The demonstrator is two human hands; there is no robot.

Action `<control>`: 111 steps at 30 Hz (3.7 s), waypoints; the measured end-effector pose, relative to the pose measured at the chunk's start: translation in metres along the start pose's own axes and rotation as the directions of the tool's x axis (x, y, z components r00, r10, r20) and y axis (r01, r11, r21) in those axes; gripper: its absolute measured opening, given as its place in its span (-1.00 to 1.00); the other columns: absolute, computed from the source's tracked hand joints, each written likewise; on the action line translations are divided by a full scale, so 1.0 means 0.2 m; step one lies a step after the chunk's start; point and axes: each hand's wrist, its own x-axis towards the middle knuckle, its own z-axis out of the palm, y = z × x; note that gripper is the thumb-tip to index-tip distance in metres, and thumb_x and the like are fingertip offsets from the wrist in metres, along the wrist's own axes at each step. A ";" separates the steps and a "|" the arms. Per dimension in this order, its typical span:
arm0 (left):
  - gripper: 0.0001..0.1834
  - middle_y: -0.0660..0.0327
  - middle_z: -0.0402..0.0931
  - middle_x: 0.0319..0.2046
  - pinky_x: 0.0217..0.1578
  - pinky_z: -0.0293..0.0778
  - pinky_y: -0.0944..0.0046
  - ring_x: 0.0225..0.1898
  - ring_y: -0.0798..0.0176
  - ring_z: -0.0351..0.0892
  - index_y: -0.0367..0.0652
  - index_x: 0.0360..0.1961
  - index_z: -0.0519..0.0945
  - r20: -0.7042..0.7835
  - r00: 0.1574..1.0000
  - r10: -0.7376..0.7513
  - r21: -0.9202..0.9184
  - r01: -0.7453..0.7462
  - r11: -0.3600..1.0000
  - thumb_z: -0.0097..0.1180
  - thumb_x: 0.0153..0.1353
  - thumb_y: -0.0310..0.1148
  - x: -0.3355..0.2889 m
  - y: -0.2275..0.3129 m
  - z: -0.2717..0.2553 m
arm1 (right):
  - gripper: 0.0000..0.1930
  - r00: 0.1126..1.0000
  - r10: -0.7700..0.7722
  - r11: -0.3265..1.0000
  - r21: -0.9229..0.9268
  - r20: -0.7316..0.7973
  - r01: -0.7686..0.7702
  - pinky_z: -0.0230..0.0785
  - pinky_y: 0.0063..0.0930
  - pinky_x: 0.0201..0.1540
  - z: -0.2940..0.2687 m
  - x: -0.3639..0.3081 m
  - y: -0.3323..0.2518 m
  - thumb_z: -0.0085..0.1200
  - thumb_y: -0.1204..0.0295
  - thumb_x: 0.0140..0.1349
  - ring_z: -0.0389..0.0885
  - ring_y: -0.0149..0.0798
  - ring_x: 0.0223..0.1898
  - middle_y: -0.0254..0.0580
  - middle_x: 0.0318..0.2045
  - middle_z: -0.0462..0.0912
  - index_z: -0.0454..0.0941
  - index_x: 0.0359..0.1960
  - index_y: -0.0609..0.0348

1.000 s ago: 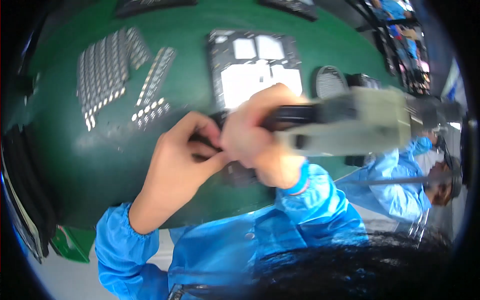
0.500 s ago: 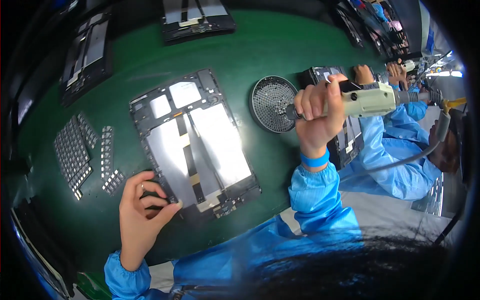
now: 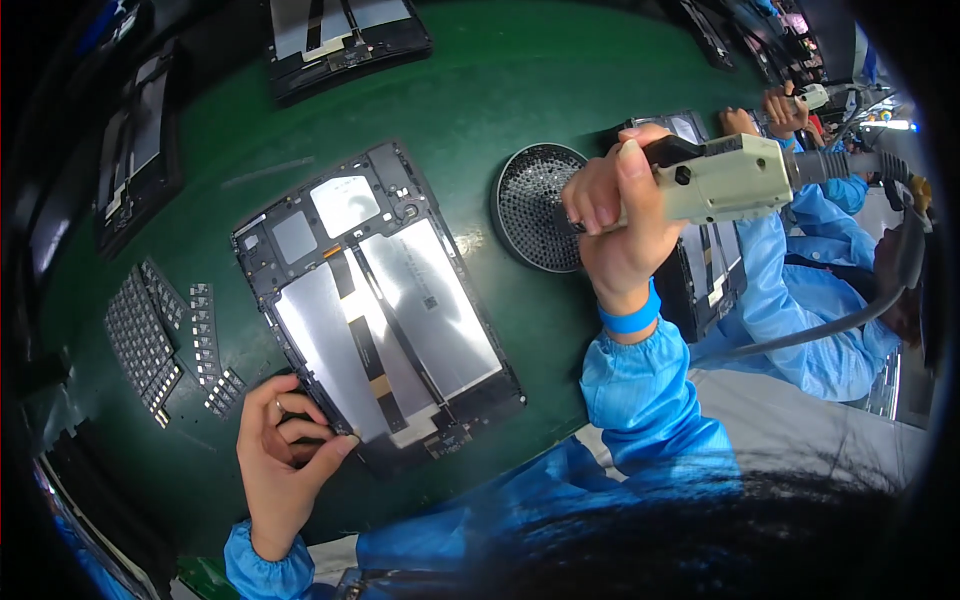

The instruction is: The person assembles an electronic tablet chassis by securing internal ribbon cables and electronic components with screws using an electric screwdriver.

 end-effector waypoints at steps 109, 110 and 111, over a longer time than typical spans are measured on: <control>-0.66 0.18 0.51 -0.37 -0.45 0.51 0.38 -0.43 0.38 0.60 -0.30 -0.20 0.38 0.154 0.944 0.292 0.151 -0.314 0.937 0.31 0.10 -0.53 0.08 -0.10 -0.18 | -0.65 0.729 0.094 0.983 0.053 0.678 -0.176 0.18 -0.49 -0.64 0.65 -0.73 -0.16 -0.08 0.06 0.45 0.27 -0.44 -0.72 -0.40 -0.69 0.30 0.27 -0.02 0.06; -0.65 0.18 0.51 -0.38 -0.45 0.51 0.38 -0.43 0.38 0.60 -0.30 -0.20 0.38 0.152 0.942 0.298 0.158 -0.321 0.934 0.32 0.10 -0.52 0.08 -0.10 -0.18 | -0.65 0.721 0.094 0.982 0.055 0.686 -0.180 0.18 -0.49 -0.64 0.65 -0.73 -0.16 -0.09 0.06 0.46 0.27 -0.44 -0.72 -0.40 -0.69 0.31 0.27 -0.01 0.06; -0.65 0.19 0.52 -0.38 -0.46 0.50 0.39 -0.43 0.39 0.60 -0.29 -0.20 0.38 0.149 0.941 0.304 0.165 -0.327 0.930 0.32 0.10 -0.50 0.08 -0.10 -0.18 | -0.65 0.714 0.093 0.981 0.057 0.694 -0.184 0.18 -0.50 -0.64 0.64 -0.73 -0.16 -0.09 0.06 0.46 0.27 -0.44 -0.72 -0.40 -0.69 0.31 0.27 -0.01 0.06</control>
